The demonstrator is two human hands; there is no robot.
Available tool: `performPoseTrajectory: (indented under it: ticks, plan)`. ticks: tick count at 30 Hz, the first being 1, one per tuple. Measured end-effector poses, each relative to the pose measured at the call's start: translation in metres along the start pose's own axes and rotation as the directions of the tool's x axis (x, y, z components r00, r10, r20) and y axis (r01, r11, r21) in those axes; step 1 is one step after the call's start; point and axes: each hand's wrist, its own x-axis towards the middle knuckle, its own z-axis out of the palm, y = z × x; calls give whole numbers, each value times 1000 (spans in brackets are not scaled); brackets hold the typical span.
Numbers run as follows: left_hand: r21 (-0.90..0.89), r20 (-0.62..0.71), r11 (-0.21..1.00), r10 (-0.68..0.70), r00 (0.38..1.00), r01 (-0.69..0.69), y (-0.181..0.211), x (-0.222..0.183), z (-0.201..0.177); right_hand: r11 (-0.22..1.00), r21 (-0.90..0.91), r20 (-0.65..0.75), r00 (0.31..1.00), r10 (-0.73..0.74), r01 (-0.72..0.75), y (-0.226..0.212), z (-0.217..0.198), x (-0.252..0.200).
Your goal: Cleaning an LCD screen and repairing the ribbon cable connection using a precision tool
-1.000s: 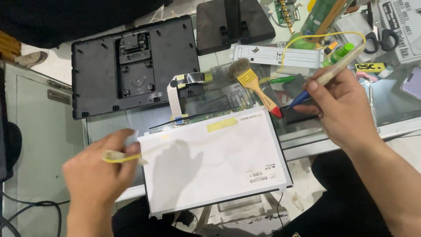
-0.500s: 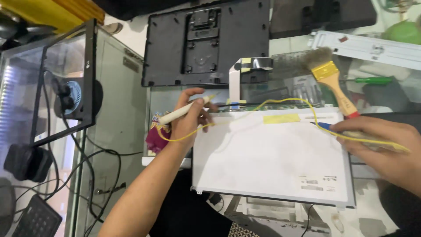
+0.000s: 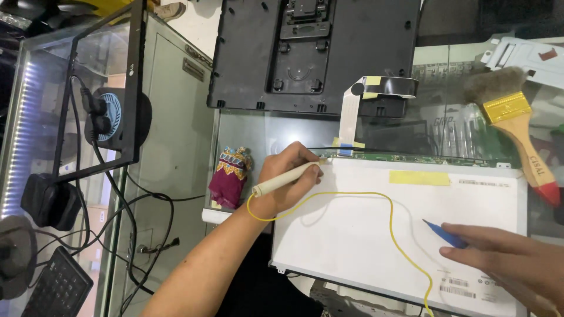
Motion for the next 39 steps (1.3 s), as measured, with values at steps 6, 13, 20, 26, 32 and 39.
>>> performPoseTrajectory:
  ticks: [6,13,20,26,32,39]
  plan:
    - [4,5,1000,-29,1000,29,2,6,14,860,503,-250,938,240,-86,-23,5,-13]
    - [-94,-51,996,-9,999,4,-2,5,18,978,134,-299,948,-112,157,126,41,-5]
    - [-64,-39,997,-33,999,30,-5,5,19,791,581,-75,956,285,-190,101,32,-13]
    - [-27,-46,996,-81,996,80,-3,5,18,795,585,-100,959,264,-158,92,30,-10]
    - [159,-36,986,-52,998,57,-7,3,20,795,585,18,983,184,-160,72,10,-9]
    - [471,-58,847,-251,966,248,8,3,36,839,486,90,969,228,-243,76,9,-7]
